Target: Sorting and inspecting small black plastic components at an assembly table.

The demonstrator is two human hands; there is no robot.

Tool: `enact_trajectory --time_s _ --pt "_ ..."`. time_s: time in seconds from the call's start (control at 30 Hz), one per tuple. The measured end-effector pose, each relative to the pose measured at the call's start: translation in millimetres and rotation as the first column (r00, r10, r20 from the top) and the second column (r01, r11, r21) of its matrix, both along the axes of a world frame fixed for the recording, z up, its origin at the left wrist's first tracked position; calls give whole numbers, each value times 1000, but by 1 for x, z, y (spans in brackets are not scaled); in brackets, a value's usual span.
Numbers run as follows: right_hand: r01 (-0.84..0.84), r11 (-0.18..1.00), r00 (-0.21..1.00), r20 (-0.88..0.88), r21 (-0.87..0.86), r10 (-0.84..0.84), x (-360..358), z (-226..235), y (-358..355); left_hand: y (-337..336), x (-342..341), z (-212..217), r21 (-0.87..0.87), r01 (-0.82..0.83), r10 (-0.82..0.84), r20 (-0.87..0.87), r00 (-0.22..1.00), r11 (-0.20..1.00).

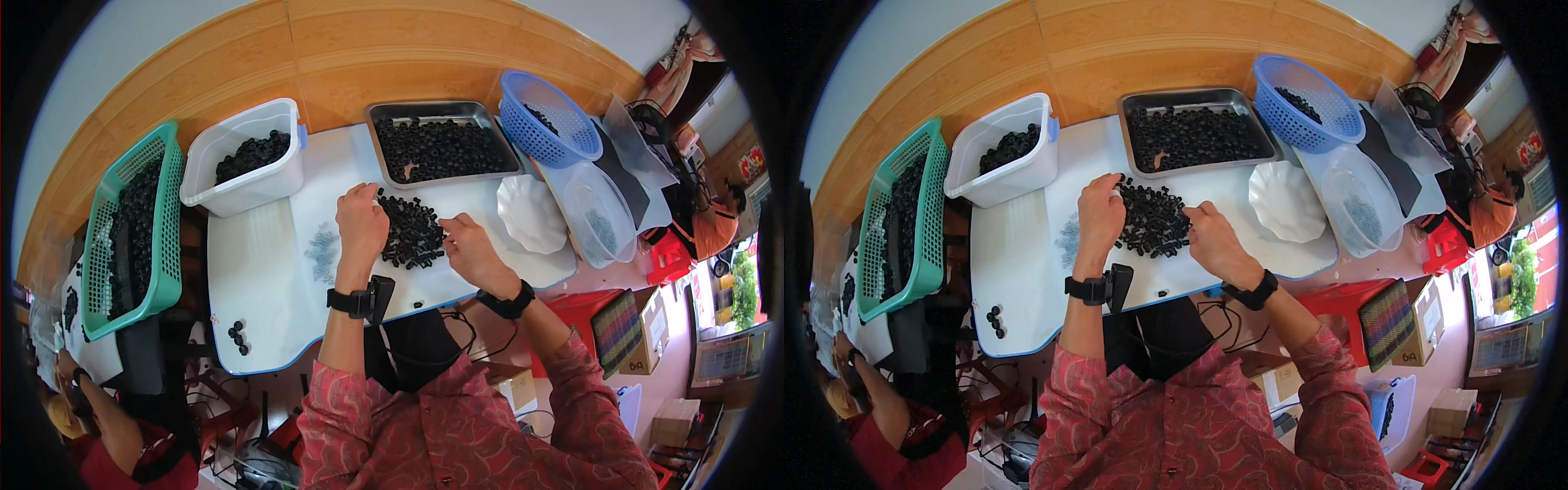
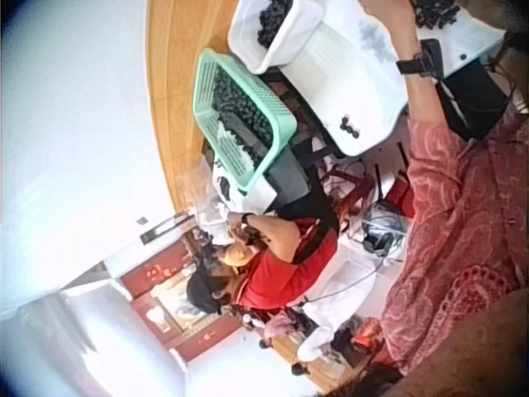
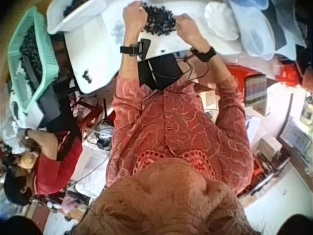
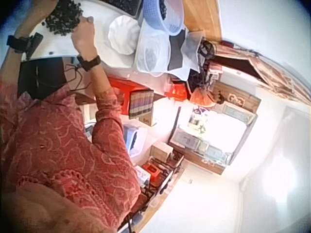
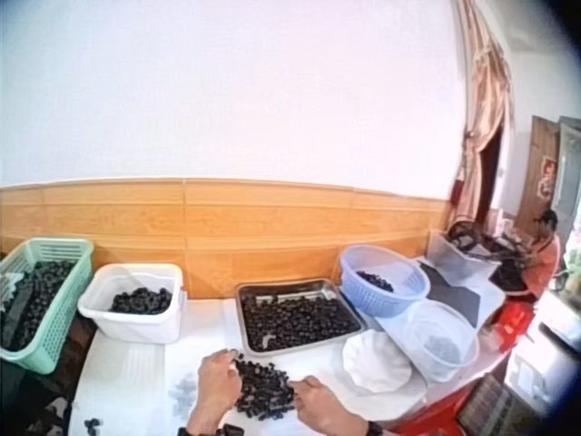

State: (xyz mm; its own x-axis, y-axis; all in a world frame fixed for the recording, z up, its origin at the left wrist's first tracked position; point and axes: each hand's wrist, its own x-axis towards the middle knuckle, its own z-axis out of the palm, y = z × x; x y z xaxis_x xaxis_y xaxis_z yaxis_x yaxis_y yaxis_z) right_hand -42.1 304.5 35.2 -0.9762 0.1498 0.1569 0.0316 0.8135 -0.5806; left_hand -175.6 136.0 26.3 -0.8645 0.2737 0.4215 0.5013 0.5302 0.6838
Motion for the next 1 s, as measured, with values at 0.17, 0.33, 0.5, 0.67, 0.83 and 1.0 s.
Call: enact_trajectory --time_s 0.17,0.33,0.5,0.67,0.83,1.0 --pt "46 993 998 -57 109 -40 -13 34 34 -23 44 37 171 33 -49 87 995 985" --pt "63 942 993 -111 328 -28 -57 45 76 -26 109 21 146 223 -243 137 960 964" --pt "157 875 963 126 459 -239 -102 35 104 -33 137 -3 -259 335 -245 324 914 906" --pt "159 867 890 311 472 -333 -128 23 120 -32 128 -15 -262 301 -224 287 932 917" --pt "109 876 872 378 469 -311 -143 24 105 -30 123 -19 -219 305 -236 292 927 927" --pt "57 867 910 331 495 -249 -153 18 106 -33 129 -21 -79 237 -212 241 947 968"
